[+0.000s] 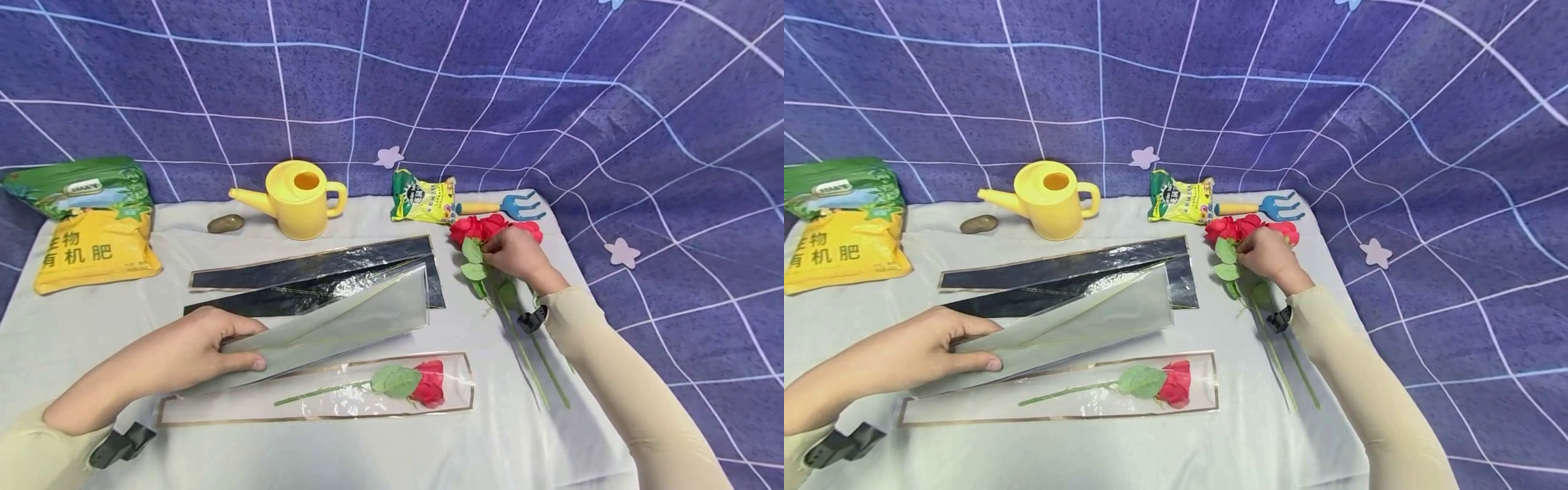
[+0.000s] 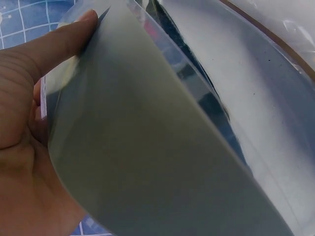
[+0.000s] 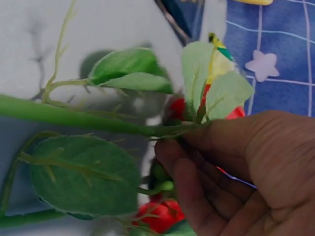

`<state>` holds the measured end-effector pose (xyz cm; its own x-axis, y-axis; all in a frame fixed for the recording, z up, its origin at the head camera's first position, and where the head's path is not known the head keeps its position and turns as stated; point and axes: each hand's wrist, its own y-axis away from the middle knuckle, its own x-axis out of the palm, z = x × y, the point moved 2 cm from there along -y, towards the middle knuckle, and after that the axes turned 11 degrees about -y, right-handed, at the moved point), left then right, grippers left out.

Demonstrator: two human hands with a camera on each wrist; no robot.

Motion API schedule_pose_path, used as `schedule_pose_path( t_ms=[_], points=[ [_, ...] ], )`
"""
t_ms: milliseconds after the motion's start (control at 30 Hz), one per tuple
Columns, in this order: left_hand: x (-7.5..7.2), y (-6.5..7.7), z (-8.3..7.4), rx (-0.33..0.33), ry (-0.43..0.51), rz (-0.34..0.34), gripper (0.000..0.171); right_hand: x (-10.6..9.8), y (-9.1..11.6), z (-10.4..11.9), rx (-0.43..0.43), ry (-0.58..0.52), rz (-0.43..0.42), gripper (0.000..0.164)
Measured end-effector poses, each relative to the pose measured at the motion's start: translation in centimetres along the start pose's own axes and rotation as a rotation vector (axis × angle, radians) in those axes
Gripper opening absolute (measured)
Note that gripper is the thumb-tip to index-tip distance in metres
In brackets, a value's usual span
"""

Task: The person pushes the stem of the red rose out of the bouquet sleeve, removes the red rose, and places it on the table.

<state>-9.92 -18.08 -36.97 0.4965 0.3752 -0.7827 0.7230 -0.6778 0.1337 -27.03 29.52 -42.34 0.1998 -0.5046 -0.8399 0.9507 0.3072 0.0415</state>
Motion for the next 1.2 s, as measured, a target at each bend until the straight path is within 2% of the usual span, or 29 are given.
schedule_pose_path(
  t_ms=[133,200,233,300,367,433,500,567,600,700,800,867,933,1067,1200],
  points=[
    [0.0,-0.1,0.0,0.005,0.002,-0.001,0.016,-1.0,0.7,0.9,-0.031,0.054,-0.124,0.011],
    [0.0,-0.1,-0.1,0.005,0.0,0.002,0.016,-1.4,1.1,2.2,-0.095,0.037,-0.195,0.015],
    [0.0,-0.1,-0.1,0.004,-0.002,0.005,0.017,-1.5,1.3,3.1,-0.143,-0.006,-0.203,0.016],
    [-0.1,-0.2,-0.1,0.001,-0.014,0.01,0.018,-1.7,2.2,6.0,-0.253,-0.146,-0.115,0.023],
    [-0.1,-0.3,-0.2,-0.005,-0.026,0.013,0.02,-1.3,3.1,9.0,-0.344,-0.335,0.087,0.039],
    [-0.1,-0.5,-0.3,-0.004,-0.044,0.007,0.021,-0.7,4.2,11.9,-0.367,-0.49,0.306,0.051],
    [-0.2,-0.6,-0.3,0.001,-0.061,-0.004,0.021,0.1,5.0,13.6,-0.371,-0.534,0.414,0.039],
    [-0.3,-0.7,-0.3,0.002,-0.072,-0.015,0.022,0.9,5.2,14.3,-0.364,-0.542,0.414,0.018],
    [-0.3,-0.7,-0.1,-0.003,-0.063,-0.015,0.023,1.3,5.2,14.3,-0.351,-0.537,0.385,0.008],
    [-0.6,0.0,1.0,-0.041,-0.042,-0.06,0.027,2.3,4.8,13.1,-0.269,-0.557,0.289,0.016],
    [-1.1,1.5,3.0,-0.095,-0.055,-0.165,0.028,3.5,4.1,10.8,-0.171,-0.597,0.219,0.019],
    [-1.2,2.8,4.7,-0.134,-0.1,-0.25,0.03,4.4,3.7,9.5,-0.116,-0.612,0.198,0.02],
    [-1.3,4.1,6.2,-0.186,-0.146,-0.304,0.031,5.3,3.4,8.5,-0.078,-0.611,0.193,0.021],
    [-1.2,6.1,8.6,-0.3,-0.201,-0.324,0.027,6.5,3.3,7.7,-0.028,-0.615,0.22,0.017],
    [-0.8,6.6,9.9,-0.355,-0.332,-0.308,0.02,7.5,3.2,7.6,-0.012,-0.567,0.24,0.018]
  ],
)
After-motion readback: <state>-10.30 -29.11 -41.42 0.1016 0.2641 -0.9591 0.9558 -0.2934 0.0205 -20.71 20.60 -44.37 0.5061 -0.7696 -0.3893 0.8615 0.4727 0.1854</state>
